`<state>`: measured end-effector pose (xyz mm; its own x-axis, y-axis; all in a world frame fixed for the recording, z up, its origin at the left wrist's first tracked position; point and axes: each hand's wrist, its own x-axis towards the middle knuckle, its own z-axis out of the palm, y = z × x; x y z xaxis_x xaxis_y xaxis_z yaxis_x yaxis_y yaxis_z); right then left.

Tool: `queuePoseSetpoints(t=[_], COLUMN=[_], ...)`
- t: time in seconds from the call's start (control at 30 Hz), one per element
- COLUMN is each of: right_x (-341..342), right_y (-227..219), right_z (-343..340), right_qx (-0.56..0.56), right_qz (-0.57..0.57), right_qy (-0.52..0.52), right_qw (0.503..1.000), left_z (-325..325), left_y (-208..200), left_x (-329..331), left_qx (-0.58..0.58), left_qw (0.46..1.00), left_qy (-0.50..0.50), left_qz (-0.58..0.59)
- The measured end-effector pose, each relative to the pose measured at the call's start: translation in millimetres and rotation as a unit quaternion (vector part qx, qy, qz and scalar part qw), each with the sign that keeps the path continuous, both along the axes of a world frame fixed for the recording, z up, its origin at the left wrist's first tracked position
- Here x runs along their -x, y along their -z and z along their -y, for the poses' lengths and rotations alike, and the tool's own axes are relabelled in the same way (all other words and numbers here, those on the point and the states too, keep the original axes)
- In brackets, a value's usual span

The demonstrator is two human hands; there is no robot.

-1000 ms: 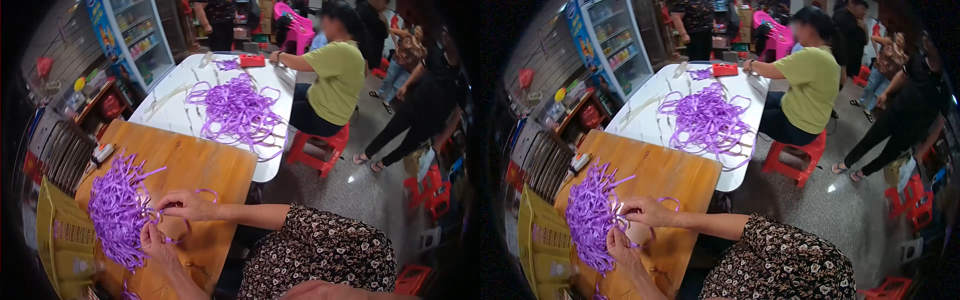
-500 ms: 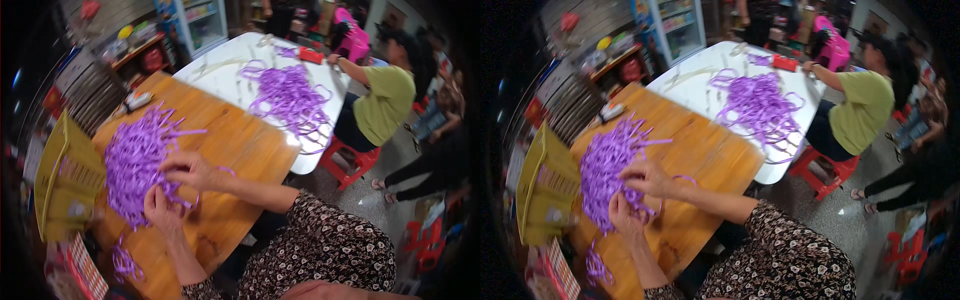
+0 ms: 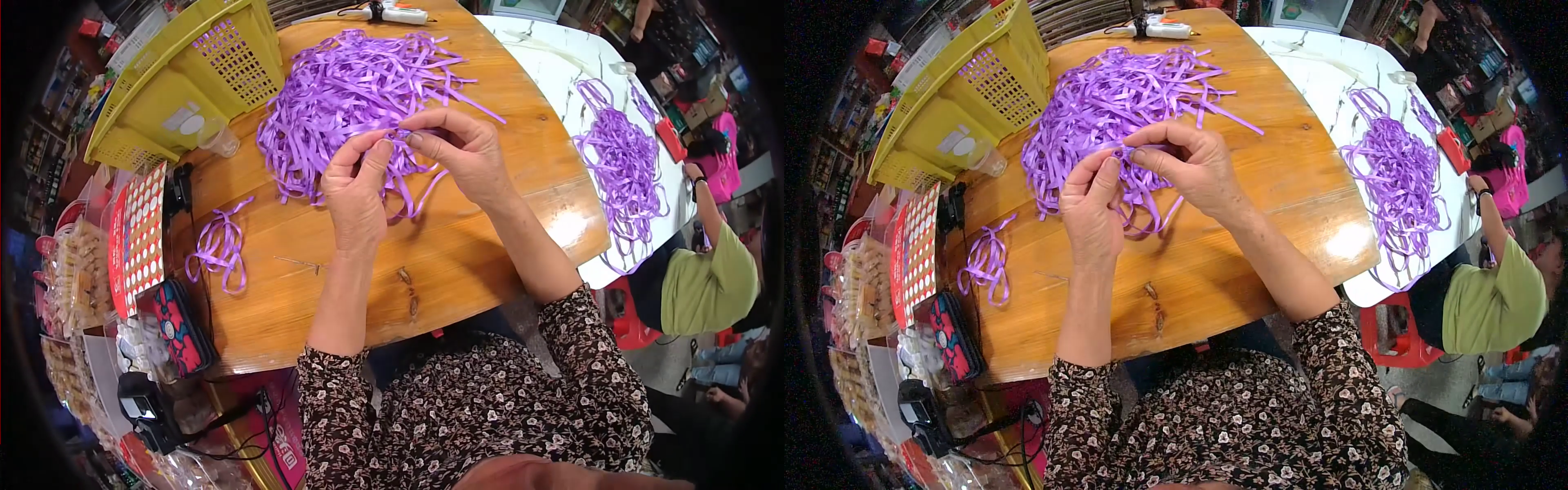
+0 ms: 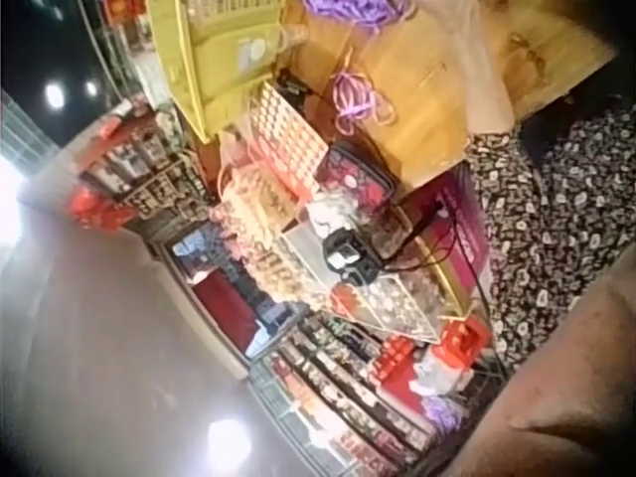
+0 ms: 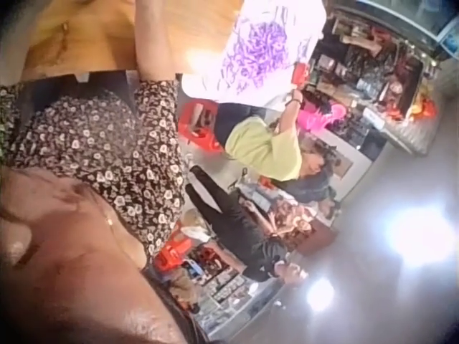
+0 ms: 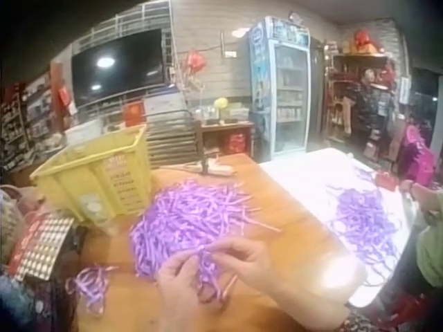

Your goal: The person ties knots in purple ribbons by hand, working through them one at a time from a pile on a wooden table. They form a loop and pull the end through to create a knot before setting it aside and reaching for another ribbon.

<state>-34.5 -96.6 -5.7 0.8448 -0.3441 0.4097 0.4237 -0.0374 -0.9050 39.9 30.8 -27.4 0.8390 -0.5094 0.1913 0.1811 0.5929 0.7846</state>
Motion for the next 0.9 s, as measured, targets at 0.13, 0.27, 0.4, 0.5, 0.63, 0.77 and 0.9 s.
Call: queuePoseSetpoints(t=[0.13, 0.27, 0.4, 0.5, 0.63, 0.77, 0.9], right_x=[5.4, 8.2, 10.7, 10.6, 11.0, 11.9, 11.7], right_y=[0.0, -1.7, -1.5, -2.6, -3.7, -4.6, -6.7], right_z=[1.1, -4.0, 3.6, 7.3, 5.9, 5.9, 7.5], right_qx=[0.027, 0.016, 0.051, 0.155, 0.201, 0.222, 0.235], right_qz=[0.005, -0.002, 0.008, 0.032, 0.03, 0.039, 0.065], right_qy=[0.02, 0.035, 0.055, 0.079, 0.088, 0.087, 0.092], right_qw=[0.999, 0.999, 0.997, 0.984, 0.975, 0.97, 0.965], left_z=[3.2, -0.2, 4.0, 5.4, 6.0, 5.1, 4.4], left_y=[-0.1, -0.9, -5.7, -6.4, -3.7, -3.1, -5.9], left_x=[3.6, 5.0, 8.9, 10.0, 8.0, 7.0, 6.8], left_qx=[0.009, -0.019, -0.037, -0.04, -0.06, -0.079, -0.103], left_qw=[1.0, 0.998, 0.996, 0.994, 0.992, 0.987, 0.97], left_qy=[0.007, -0.009, -0.009, -0.02, -0.038, -0.05, -0.084], left_qz=[0.01, 0.062, 0.077, 0.097, 0.107, 0.129, 0.205])
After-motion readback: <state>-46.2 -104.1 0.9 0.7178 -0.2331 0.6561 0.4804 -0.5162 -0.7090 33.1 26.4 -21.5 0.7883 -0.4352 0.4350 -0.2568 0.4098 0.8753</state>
